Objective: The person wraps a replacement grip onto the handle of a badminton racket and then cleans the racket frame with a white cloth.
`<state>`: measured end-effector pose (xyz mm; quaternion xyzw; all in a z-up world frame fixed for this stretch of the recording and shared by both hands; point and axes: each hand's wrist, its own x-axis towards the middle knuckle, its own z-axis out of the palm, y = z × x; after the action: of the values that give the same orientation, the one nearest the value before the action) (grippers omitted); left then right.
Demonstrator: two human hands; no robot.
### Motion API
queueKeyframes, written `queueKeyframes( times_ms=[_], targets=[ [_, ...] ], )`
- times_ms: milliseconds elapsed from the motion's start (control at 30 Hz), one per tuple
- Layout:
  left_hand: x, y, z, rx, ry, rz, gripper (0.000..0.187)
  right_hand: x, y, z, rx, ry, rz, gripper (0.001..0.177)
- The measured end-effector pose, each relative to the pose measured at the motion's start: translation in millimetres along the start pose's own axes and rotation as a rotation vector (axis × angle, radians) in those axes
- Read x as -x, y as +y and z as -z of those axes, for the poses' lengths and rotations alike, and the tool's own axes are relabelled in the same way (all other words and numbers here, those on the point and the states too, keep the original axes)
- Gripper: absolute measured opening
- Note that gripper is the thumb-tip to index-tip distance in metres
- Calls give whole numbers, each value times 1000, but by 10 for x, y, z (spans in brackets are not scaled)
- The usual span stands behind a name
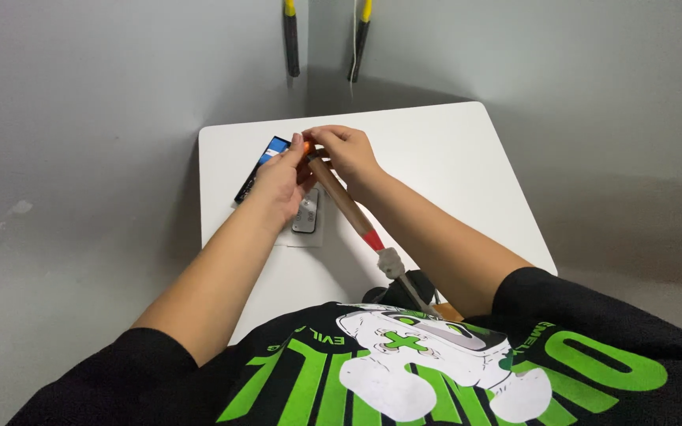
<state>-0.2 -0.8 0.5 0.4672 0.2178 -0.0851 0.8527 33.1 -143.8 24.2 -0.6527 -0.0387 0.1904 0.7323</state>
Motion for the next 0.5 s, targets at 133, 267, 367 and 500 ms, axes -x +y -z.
queueKeyframes(
  times_ms=[133, 267, 367, 500],
  targets=[
    [68, 26, -25, -40, 9, -23, 37, -24, 62, -4, -132, 2, 46, 32],
    [289, 112, -187, -138, 166, -9, 36, -12, 51, -2, -163, 0, 68, 35],
    [210, 47, -126, -181, 236, -129, 36, 3, 55, 11, -162, 9, 88, 33],
    [89, -73, -43, -150, 161, -304, 32, -21, 93, 31, -60, 77, 45, 30]
  ],
)
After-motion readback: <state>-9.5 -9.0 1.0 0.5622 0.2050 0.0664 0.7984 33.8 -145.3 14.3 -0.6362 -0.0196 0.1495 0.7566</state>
